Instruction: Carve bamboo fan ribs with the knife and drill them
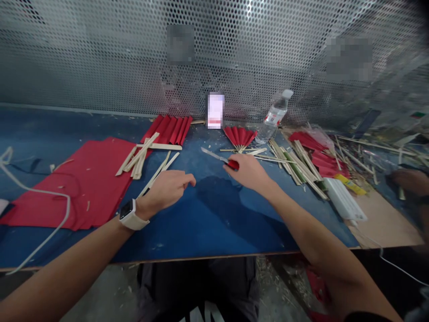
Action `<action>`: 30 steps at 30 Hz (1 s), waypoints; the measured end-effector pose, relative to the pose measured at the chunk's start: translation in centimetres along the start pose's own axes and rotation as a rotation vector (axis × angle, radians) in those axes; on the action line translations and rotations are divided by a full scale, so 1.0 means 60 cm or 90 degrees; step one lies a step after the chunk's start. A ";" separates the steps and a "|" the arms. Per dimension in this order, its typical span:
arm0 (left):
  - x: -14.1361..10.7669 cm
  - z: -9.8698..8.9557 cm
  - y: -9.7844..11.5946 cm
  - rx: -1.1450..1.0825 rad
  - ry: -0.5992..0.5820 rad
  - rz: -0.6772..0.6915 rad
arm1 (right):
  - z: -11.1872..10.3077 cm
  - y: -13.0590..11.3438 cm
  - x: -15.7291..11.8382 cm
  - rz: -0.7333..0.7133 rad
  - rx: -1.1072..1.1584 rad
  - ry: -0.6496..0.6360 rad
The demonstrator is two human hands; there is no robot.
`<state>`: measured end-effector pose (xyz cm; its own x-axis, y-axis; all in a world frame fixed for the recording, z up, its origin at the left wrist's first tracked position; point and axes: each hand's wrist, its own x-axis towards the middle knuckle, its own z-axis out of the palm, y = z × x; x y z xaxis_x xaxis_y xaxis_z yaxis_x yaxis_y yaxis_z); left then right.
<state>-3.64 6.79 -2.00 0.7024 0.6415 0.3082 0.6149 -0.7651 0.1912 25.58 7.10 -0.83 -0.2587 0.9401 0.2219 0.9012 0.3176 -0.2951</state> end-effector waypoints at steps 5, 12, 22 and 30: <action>0.001 -0.002 0.002 -0.031 -0.002 -0.014 | -0.076 0.105 0.001 0.057 -0.139 0.009; 0.000 0.009 -0.001 -0.052 -0.028 -0.002 | -0.138 0.299 -0.043 0.320 -0.318 -0.057; -0.004 -0.001 0.013 -0.079 -0.019 0.033 | -0.105 0.369 -0.049 0.329 -0.262 -0.115; -0.003 0.004 0.010 -0.086 -0.010 0.043 | -0.114 0.358 -0.053 0.263 -0.202 -0.151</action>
<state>-3.28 6.24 -2.15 0.7465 0.5887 0.3101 0.5134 -0.8061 0.2945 48.16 10.10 -1.53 0.0989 0.9920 -0.0788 0.9949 -0.1002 -0.0118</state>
